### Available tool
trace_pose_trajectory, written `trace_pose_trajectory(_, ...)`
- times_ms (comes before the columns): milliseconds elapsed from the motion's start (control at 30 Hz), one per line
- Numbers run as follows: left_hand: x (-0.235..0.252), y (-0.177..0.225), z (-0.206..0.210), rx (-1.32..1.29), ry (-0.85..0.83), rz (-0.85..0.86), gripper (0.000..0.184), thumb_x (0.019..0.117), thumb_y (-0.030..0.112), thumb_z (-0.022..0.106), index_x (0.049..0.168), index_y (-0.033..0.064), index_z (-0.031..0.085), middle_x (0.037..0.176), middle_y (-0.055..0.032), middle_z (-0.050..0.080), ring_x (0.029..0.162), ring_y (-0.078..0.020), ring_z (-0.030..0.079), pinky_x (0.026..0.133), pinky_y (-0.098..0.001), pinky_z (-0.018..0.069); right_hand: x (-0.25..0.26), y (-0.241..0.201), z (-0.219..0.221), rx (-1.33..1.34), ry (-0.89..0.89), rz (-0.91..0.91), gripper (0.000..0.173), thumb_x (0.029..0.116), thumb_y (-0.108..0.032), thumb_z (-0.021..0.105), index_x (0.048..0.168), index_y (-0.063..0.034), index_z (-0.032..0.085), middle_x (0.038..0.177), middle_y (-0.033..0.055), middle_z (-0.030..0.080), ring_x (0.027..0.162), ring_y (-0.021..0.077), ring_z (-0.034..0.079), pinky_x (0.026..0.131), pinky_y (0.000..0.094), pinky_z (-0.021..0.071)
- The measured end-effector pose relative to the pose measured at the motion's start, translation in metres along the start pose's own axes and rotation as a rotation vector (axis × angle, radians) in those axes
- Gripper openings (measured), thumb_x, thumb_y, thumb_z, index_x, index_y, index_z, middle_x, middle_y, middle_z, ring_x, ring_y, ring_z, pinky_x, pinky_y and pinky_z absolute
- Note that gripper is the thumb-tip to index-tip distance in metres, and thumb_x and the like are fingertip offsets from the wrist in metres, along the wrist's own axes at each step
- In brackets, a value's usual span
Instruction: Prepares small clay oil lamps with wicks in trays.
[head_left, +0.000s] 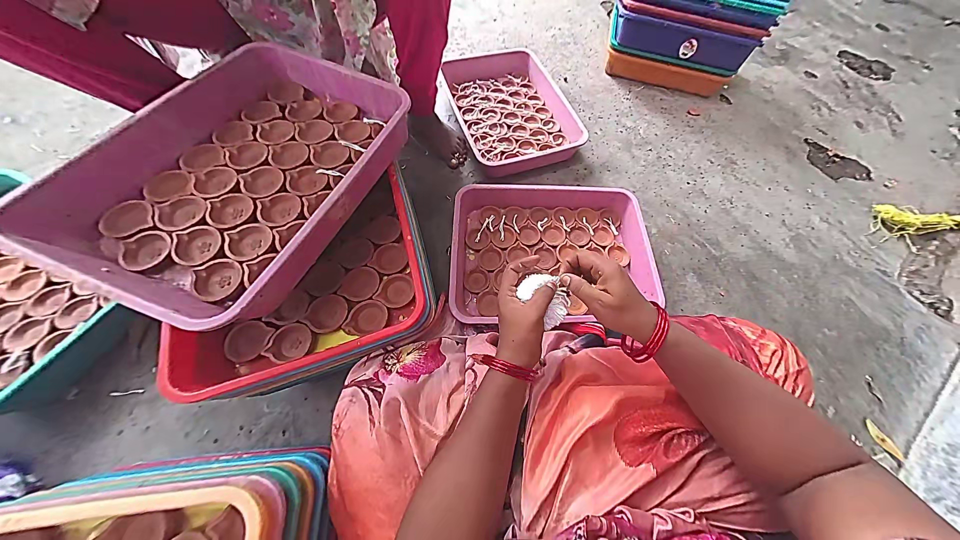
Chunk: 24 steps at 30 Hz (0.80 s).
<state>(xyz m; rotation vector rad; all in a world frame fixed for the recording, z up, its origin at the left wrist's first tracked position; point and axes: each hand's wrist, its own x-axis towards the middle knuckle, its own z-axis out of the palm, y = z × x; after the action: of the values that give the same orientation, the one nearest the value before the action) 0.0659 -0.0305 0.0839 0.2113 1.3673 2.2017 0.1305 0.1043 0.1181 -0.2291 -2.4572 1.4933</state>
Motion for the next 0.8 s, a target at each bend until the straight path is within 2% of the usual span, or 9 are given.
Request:
trace_pose_trajectory(200, 0.000, 0.001, -0.002, -0.064, -0.033, -0.064, 0.046, 0.0856, -0.003, 0.063, 0.129, 0.0094, 0.054, 0.101, -0.0029, 0.063, 0.083, -0.0114, 0.066, 0.075, -0.0307, 0.0593, 0.001, -0.001, 0.000, 0.200, -0.033, 0.102, 0.008, 0.0991, -0.007, 0.055, 0.095, -0.0070, 0.062, 0.076, -0.0053, 0.058, 0.064, -0.0007, 0.053, 0.060, 0.0160, 0.0446)
trace_pose_trajectory(300, -0.001, 0.004, 0.000, -0.146, -0.012, -0.109, 0.041, 0.0898, -0.005, 0.056, 0.128, 0.0094, 0.054, 0.097, -0.0031, 0.065, 0.082, -0.0125, 0.067, 0.075, -0.0317, 0.0593, 0.001, -0.003, -0.002, 0.330, -0.031, 0.163, 0.016, 0.1019, -0.005, 0.049, 0.101, -0.0059, 0.065, 0.081, -0.0025, 0.064, 0.068, 0.0030, 0.059, 0.064, 0.0187, 0.0509)
trace_pose_trajectory(400, -0.001, 0.005, 0.001, -0.233, 0.011, -0.145, 0.038, 0.0936, -0.006, 0.050, 0.129, 0.0083, 0.052, 0.095, -0.0046, 0.066, 0.081, -0.0138, 0.068, 0.075, -0.0317, 0.0598, 0.002, -0.004, -0.004, 0.387, -0.005, 0.189, 0.019, 0.1011, -0.004, 0.047, 0.104, -0.0060, 0.066, 0.081, -0.0021, 0.066, 0.069, 0.0036, 0.061, 0.064, 0.0184, 0.0518)
trace_pose_trajectory(533, -0.001, 0.004, 0.002, -0.269, 0.018, -0.156, 0.036, 0.0945, -0.006, 0.049, 0.127, 0.0093, 0.053, 0.094, -0.0044, 0.067, 0.082, -0.0137, 0.069, 0.076, -0.0315, 0.0595, 0.002, 0.000, -0.004, 0.355, 0.018, 0.128, 0.012, 0.0938, 0.000, 0.059, 0.103, -0.0045, 0.066, 0.087, -0.0014, 0.067, 0.074, 0.0036, 0.063, 0.069, 0.0201, 0.0555)
trace_pose_trajectory(600, -0.001, 0.005, 0.003, -0.265, 0.024, -0.151, 0.036, 0.0942, -0.006, 0.049, 0.126, 0.0093, 0.053, 0.095, -0.0043, 0.067, 0.082, -0.0133, 0.069, 0.076, -0.0310, 0.0596, 0.001, 0.001, -0.003, 0.274, 0.024, 0.082, 0.014, 0.0905, -0.002, 0.064, 0.104, -0.0040, 0.067, 0.089, -0.0010, 0.068, 0.074, 0.0026, 0.063, 0.068, 0.0191, 0.0551)
trace_pose_trajectory(667, -0.001, 0.005, 0.003, -0.258, 0.021, -0.150, 0.037, 0.0934, -0.007, 0.050, 0.127, 0.0091, 0.053, 0.095, -0.0043, 0.066, 0.082, -0.0130, 0.068, 0.075, -0.0307, 0.0597, 0.002, 0.003, -0.002, 0.210, 0.030, 0.026, 0.016, 0.0884, -0.002, 0.067, 0.104, -0.0028, 0.069, 0.090, -0.0006, 0.070, 0.072, 0.0012, 0.063, 0.064, 0.0178, 0.0535)
trace_pose_trajectory(800, -0.002, 0.004, 0.002, -0.244, 0.003, -0.159, 0.038, 0.0929, -0.006, 0.051, 0.127, 0.0090, 0.053, 0.097, -0.0035, 0.065, 0.082, -0.0127, 0.067, 0.076, -0.0311, 0.0594, 0.002, 0.007, -0.002, 0.091, 0.034, -0.102, 0.016, 0.0882, -0.002, 0.067, 0.103, -0.0007, 0.073, 0.095, 0.0020, 0.070, 0.075, 0.0004, 0.062, 0.064, 0.0165, 0.0518)
